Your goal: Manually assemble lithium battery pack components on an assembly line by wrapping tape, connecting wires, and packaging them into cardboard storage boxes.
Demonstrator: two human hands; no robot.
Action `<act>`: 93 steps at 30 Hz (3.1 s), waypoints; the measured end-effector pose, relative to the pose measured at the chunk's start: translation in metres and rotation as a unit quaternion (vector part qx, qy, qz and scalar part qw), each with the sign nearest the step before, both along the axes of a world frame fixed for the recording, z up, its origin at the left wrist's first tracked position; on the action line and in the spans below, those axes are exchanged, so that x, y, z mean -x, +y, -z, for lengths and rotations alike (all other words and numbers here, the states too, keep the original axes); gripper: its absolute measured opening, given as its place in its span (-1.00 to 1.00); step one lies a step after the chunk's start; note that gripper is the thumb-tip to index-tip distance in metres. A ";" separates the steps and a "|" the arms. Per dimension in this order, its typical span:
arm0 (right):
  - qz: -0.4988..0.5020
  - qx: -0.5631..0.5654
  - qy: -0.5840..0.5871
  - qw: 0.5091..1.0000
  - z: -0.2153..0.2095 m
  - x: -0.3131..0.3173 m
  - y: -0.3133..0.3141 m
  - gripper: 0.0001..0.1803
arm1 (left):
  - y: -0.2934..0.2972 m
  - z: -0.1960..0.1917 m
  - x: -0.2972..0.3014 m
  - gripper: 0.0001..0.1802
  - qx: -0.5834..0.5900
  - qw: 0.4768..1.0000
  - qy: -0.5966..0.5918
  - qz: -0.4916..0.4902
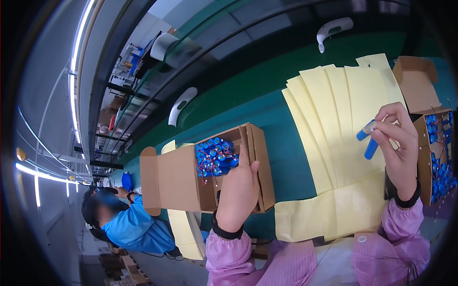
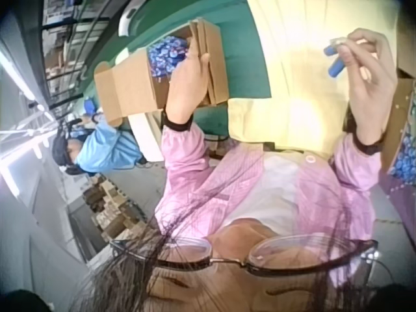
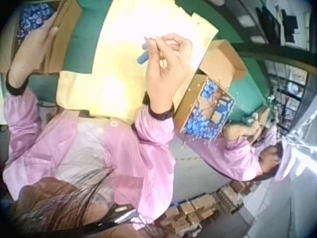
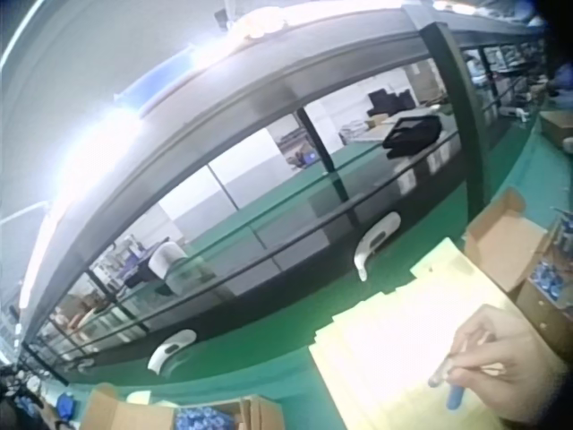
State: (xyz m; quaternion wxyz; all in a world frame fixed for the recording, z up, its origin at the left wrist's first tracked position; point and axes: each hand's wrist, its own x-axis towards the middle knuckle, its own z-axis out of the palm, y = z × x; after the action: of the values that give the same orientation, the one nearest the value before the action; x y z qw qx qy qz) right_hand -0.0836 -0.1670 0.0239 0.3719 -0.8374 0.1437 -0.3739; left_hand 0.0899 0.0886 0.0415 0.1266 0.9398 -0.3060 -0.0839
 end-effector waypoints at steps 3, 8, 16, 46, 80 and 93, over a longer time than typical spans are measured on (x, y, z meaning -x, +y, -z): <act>-0.006 -0.023 -0.001 1.000 0.000 0.000 0.001 -0.93 | -0.010 -0.009 0.004 -0.26 -0.062 0.997 0.045 -0.006; -0.003 -0.022 0.000 1.000 0.003 0.001 0.000 -0.93 | -0.006 -0.021 0.010 -0.18 -0.135 0.988 0.066 -0.032; -0.026 -0.047 0.030 0.998 0.007 0.003 -0.001 -0.92 | 0.038 -0.041 0.066 -0.41 0.209 0.977 0.040 0.014; -0.163 0.166 0.353 0.906 0.010 0.107 0.030 -0.85 | -0.047 0.042 0.147 -0.44 0.002 0.830 -0.012 0.558; -0.206 0.130 0.328 0.913 0.025 0.105 0.016 -0.86 | -0.058 0.042 0.150 -0.44 -0.021 0.838 -0.008 0.546; 0.037 -0.297 -0.064 0.952 -0.001 0.130 -0.001 -0.80 | -0.069 0.032 0.139 -0.60 -0.017 0.857 0.083 0.509</act>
State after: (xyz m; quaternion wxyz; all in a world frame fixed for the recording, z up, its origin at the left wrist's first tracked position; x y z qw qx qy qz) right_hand -0.2136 -0.1681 0.0254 0.5985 -0.6575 0.2549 -0.3802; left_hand -0.0493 0.0193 0.0100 0.0752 0.6444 -0.7286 -0.2196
